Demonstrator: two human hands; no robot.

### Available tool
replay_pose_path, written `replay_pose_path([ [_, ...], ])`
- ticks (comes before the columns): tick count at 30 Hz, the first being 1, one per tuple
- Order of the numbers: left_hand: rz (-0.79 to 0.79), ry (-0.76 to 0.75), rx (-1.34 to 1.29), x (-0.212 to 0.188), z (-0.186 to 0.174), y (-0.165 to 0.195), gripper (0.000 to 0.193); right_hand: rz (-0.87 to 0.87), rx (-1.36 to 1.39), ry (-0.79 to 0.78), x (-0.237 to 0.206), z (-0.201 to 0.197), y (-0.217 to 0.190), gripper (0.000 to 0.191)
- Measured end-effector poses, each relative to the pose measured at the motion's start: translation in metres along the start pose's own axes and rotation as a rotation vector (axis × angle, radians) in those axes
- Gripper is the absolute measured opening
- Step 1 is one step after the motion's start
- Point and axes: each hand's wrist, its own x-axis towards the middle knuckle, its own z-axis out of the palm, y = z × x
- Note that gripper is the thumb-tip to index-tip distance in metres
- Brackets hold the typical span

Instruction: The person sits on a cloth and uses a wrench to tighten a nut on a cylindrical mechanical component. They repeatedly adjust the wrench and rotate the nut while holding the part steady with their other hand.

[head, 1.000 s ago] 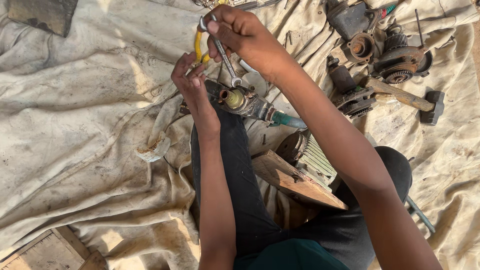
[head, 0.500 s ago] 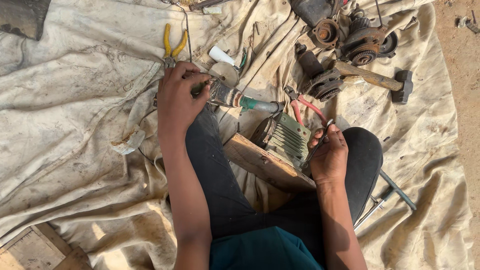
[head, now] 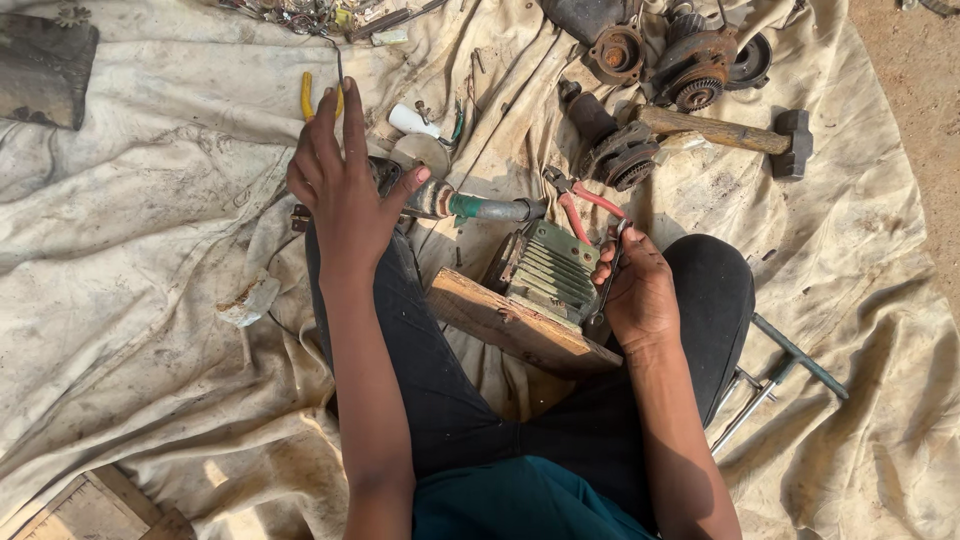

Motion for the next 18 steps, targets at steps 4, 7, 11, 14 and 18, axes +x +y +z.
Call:
replay_pose_path([
  [4,-0.261,-0.278,-0.342,-0.005,0.001,-0.029,0.114,0.036,0.006,0.009,-0.001,0.003,0.002,0.011],
  [7,-0.271,-0.058,-0.838,-0.015,0.011,-0.05,0.118,0.046,-0.006,0.001,-0.002,0.004,0.003,0.011],
  [11,-0.398,-0.312,-0.823,-0.024,0.023,-0.067,0.097,0.051,-0.035,0.013,-0.001,0.003,0.004,0.01],
  [14,-0.443,-0.346,-0.866,-0.027,0.025,-0.07,0.083,0.063,-0.029,0.024,0.001,0.001,0.005,0.008],
  [18,-0.48,-0.28,-1.005,-0.032,0.025,-0.068,0.079,0.07,-0.036,0.002,0.002,0.0,0.006,0.01],
])
